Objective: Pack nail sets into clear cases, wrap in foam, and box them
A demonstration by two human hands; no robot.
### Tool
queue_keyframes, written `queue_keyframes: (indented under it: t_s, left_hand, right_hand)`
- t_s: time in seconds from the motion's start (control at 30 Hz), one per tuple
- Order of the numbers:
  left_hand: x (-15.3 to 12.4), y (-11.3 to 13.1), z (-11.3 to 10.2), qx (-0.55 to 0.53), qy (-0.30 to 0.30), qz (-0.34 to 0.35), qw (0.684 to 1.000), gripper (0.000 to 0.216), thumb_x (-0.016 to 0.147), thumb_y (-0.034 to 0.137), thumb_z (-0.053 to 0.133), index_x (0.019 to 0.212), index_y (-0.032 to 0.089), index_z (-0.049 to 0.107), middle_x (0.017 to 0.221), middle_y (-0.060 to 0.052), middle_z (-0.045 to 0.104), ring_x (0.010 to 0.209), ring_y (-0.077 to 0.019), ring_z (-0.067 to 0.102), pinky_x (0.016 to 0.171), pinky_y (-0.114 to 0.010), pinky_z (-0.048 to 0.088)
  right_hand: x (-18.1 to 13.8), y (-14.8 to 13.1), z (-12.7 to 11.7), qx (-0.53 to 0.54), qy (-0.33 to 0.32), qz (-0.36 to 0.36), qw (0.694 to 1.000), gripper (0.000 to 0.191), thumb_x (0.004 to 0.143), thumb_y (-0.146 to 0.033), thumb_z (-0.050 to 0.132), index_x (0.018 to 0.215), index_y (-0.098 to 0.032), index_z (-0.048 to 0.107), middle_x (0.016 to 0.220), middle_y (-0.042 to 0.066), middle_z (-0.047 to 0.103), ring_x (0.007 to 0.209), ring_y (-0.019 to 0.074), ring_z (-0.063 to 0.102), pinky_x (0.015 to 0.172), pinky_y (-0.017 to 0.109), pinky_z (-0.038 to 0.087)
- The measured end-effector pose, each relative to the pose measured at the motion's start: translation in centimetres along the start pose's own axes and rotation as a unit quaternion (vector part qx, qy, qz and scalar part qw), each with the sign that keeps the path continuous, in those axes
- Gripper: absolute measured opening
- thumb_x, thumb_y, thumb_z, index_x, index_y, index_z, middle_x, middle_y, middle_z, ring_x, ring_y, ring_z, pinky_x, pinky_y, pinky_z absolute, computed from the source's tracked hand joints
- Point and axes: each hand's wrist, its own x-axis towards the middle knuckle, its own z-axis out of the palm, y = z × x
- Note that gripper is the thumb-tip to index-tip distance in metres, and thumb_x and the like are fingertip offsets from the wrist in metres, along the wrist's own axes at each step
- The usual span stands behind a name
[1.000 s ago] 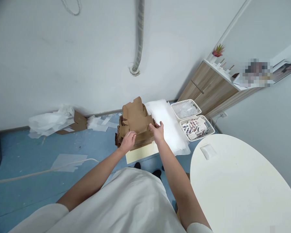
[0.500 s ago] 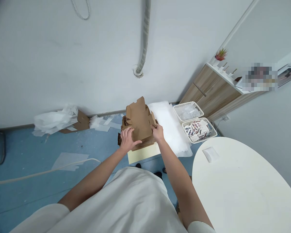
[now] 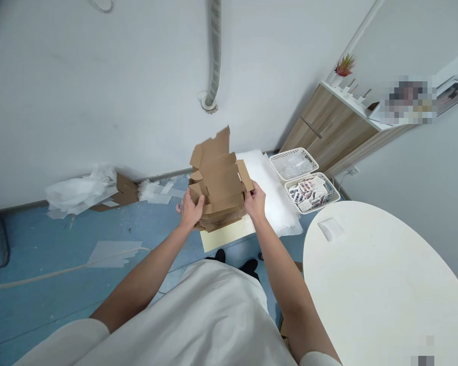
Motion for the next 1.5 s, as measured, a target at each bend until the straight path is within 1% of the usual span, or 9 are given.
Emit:
queue_keyframes:
  t_s: [0.07, 0.2, 0.33, 0.43, 0.57, 0.9, 1.17, 1.33, 1.5]
  left_hand:
    - [0.5, 0.9, -0.1, -0.022, 0.004, 0.007, 1.0, 0.067, 0.079, 0.047, 0.047, 0.134, 0.018, 0.024, 0.132, -0.015, 0.042, 0.125, -0.0291, 0.033, 0.103, -0.053, 0.015]
    - [1.4, 2.7, 1.3, -0.131, -0.064, 0.029, 0.989, 0.062, 0.079, 0.038, 0.052, 0.132, 0.017, 0.027, 0.115, -0.012, 0.057, 0.104, -0.0208, 0.055, 0.093, -0.039, 0.039]
    - [0.8, 4.6, 5.0, -0.202, -0.163, 0.047, 0.965, 0.052, 0.076, 0.031, 0.057, 0.123, 0.017, 0.041, 0.115, -0.012, 0.057, 0.093, -0.0179, 0.06, 0.08, -0.032, 0.048]
    - [-1.0, 6.6, 8.2, -0.24, -0.276, 0.071, 0.928, 0.04, 0.075, 0.03, 0.057, 0.113, 0.016, 0.049, 0.108, -0.009, 0.061, 0.091, -0.018, 0.06, 0.077, -0.031, 0.05]
    - [-4.8, 10.2, 12.2, -0.199, -0.378, 0.146, 0.892, 0.028, 0.075, 0.031, 0.054, 0.097, 0.014, 0.057, 0.097, -0.007, 0.065, 0.086, -0.0189, 0.061, 0.073, -0.031, 0.05]
    - [-19.5, 19.2, 21.5, -0.031, -0.481, 0.335, 0.81, 0.022, 0.076, 0.029, 0.05, 0.09, 0.016, 0.059, 0.08, -0.004, 0.065, 0.071, -0.0163, 0.059, 0.061, -0.026, 0.046]
    - [-29.5, 22.6, 27.6, 0.097, -0.488, 0.391, 0.774, 0.017, 0.075, 0.027, 0.048, 0.083, 0.017, 0.059, 0.078, -0.006, 0.064, 0.07, -0.0178, 0.058, 0.06, -0.026, 0.042]
    - [-32.2, 23.1, 30.2, 0.168, -0.474, 0.397, 0.768, 0.017, 0.075, 0.026, 0.047, 0.082, 0.017, 0.059, 0.079, -0.006, 0.065, 0.072, -0.0193, 0.059, 0.059, -0.026, 0.04]
    - [-33.0, 22.7, 31.7, 0.214, -0.469, 0.381, 0.767, 0.018, 0.075, 0.027, 0.046, 0.084, 0.018, 0.059, 0.08, -0.006, 0.065, 0.071, -0.0186, 0.059, 0.058, -0.025, 0.039]
  right_hand:
    - [0.0, -0.1, -1.2, 0.021, 0.024, 0.012, 0.999, 0.037, 0.077, -0.041, 0.046, 0.102, -0.015, 0.056, 0.082, 0.004, 0.063, 0.072, 0.0165, 0.056, 0.063, 0.027, 0.045]
    - [-1.5, 1.4, -4.8, 0.043, 0.098, 0.035, 0.994, 0.034, 0.077, -0.04, 0.047, 0.098, -0.016, 0.057, 0.085, 0.004, 0.063, 0.078, 0.0168, 0.056, 0.069, 0.029, 0.044]
    - [-4.7, 3.7, -9.3, 0.044, 0.179, 0.067, 0.981, 0.035, 0.076, -0.041, 0.049, 0.101, -0.018, 0.057, 0.093, 0.005, 0.062, 0.085, 0.0189, 0.056, 0.072, 0.032, 0.044]
    - [-7.7, 5.0, -12.9, 0.046, 0.241, 0.088, 0.965, 0.036, 0.076, -0.042, 0.049, 0.103, -0.019, 0.057, 0.096, 0.005, 0.062, 0.086, 0.0193, 0.056, 0.073, 0.032, 0.044]
    - [-12.4, 6.2, -17.8, 0.002, 0.332, 0.128, 0.934, 0.037, 0.077, -0.043, 0.048, 0.101, -0.017, 0.058, 0.094, 0.006, 0.062, 0.084, 0.0195, 0.056, 0.071, 0.032, 0.044]
    - [-27.4, 11.4, -29.7, -0.093, 0.511, 0.182, 0.835, 0.048, 0.078, -0.036, 0.045, 0.122, -0.018, 0.044, 0.12, 0.011, 0.052, 0.103, 0.0202, 0.052, 0.083, 0.036, 0.043]
    - [-35.5, 16.5, -37.4, -0.047, 0.491, 0.267, 0.828, 0.047, 0.077, -0.045, 0.044, 0.114, -0.016, 0.053, 0.105, 0.01, 0.061, 0.087, 0.0203, 0.057, 0.076, 0.035, 0.045]
    - [-37.3, 18.4, -39.8, -0.082, 0.436, 0.322, 0.836, 0.04, 0.077, -0.043, 0.041, 0.1, -0.016, 0.06, 0.09, 0.008, 0.064, 0.077, 0.0201, 0.056, 0.069, 0.034, 0.044]
    - [-37.4, 19.7, -40.4, -0.112, 0.365, 0.353, 0.854, 0.034, 0.077, -0.035, 0.039, 0.096, -0.017, 0.06, 0.09, 0.008, 0.061, 0.075, 0.0191, 0.056, 0.07, 0.033, 0.044]
